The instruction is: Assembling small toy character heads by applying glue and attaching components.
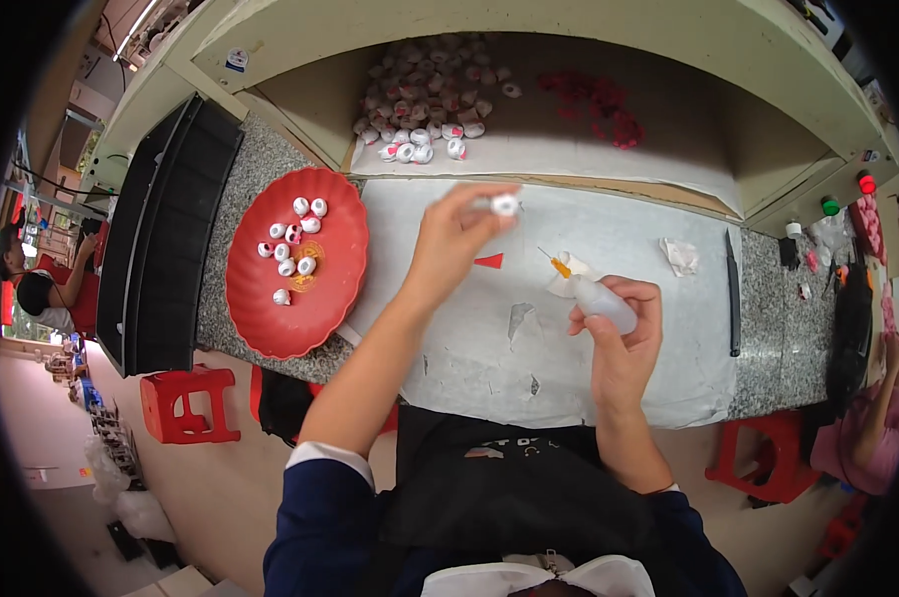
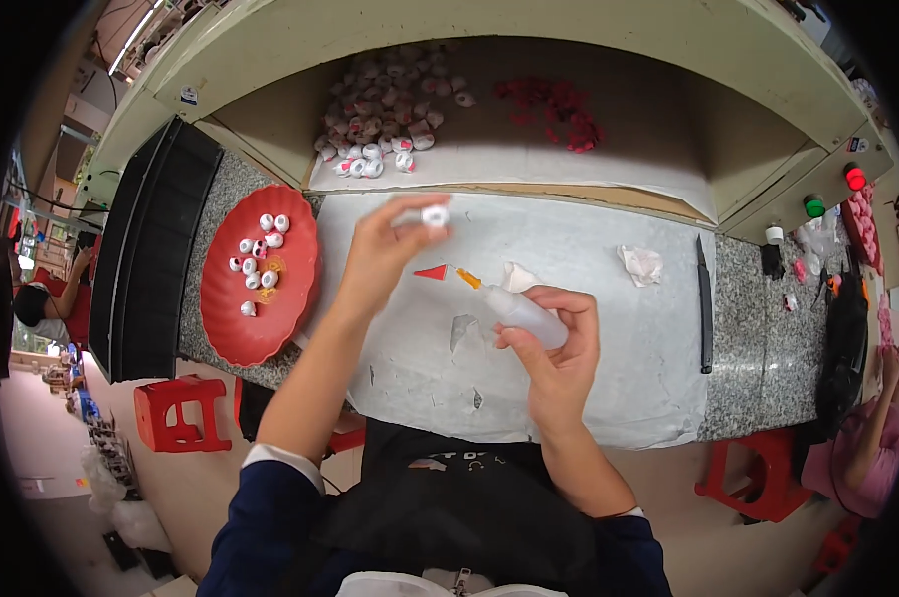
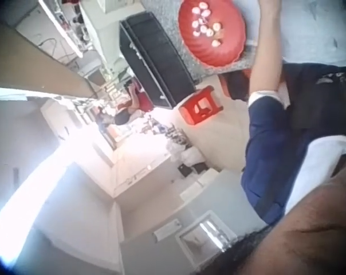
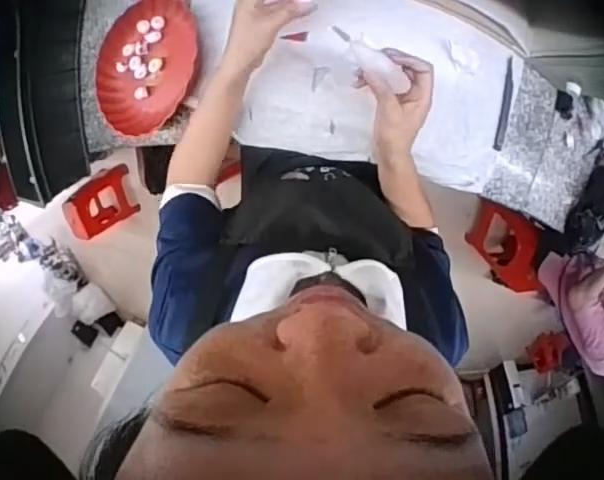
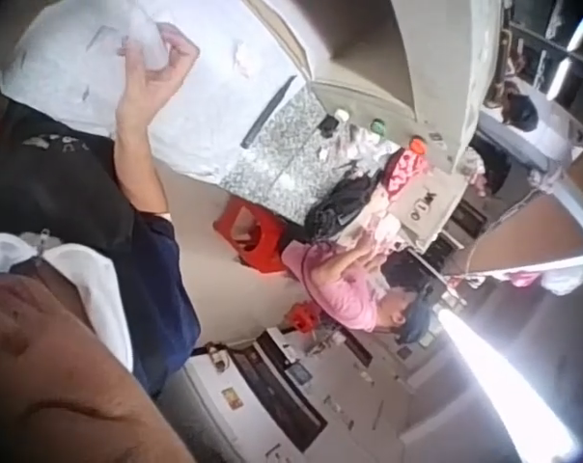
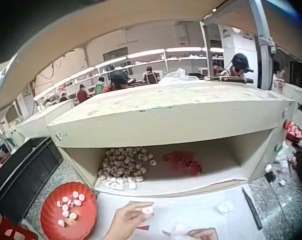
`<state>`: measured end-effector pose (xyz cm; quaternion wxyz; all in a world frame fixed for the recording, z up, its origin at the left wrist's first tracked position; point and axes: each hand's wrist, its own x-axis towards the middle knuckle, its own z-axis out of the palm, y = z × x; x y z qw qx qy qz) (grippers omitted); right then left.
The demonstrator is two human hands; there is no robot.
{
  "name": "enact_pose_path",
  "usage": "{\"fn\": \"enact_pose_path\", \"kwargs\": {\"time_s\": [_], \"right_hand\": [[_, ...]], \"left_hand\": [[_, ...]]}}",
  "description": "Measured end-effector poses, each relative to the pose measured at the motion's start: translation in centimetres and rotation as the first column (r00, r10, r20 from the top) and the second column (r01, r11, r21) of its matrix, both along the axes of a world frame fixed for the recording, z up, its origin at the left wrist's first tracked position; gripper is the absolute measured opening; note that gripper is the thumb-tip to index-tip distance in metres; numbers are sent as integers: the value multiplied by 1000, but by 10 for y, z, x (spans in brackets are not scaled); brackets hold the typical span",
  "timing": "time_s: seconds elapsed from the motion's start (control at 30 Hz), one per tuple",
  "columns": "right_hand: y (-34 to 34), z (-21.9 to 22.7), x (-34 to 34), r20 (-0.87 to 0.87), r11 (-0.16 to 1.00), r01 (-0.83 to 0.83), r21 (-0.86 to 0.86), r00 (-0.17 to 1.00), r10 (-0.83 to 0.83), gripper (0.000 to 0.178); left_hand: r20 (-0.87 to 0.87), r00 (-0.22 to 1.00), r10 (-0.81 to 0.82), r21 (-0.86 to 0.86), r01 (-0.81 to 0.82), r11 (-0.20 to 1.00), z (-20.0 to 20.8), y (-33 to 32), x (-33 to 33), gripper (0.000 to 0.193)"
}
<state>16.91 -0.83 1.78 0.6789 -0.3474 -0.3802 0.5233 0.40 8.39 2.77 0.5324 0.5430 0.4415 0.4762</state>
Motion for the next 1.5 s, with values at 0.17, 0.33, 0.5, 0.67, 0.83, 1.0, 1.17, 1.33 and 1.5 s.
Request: {"fn": "enact_pose_path", "kwargs": {"time_s": [0.17,0.33,0.5,0.67,0.83,1.0,1.17,1.33,1.5], "right_hand": [[5,-6,5,-15,992,114,57,993,-114,29],[2,-2,-1,217,961,145,237,956,-198,28],[-6,-7,-11,394,893,75,444,878,-270,34],[-7,-9,-16,434,879,39,475,858,-273,36],[-7,-13,-16,412,857,12,515,873,-260,41],[-8,-11,-16,455,876,8,482,852,-258,36],[-9,-9,-14,469,883,-10,469,850,-240,36],[-9,-11,-11,461,877,10,480,848,-262,35],[-9,-9,-12,462,871,23,491,841,-282,35]], "left_hand": [[338,937,93,-288,9,958,-19,-66,-1,28],[420,904,77,-184,2,983,-32,-83,4,34],[449,885,121,-157,-55,986,-34,-86,-4,34],[466,879,98,-151,-30,988,-32,-88,-7,35],[492,865,103,-164,-24,986,-33,-89,-8,36],[487,868,98,-173,-13,985,-30,-89,-7,35],[464,881,96,-169,-19,985,-31,-89,-6,35],[463,880,102,-182,-18,983,-32,-89,-6,36],[467,880,84,-171,-3,985,-31,-89,-6,37]]}}
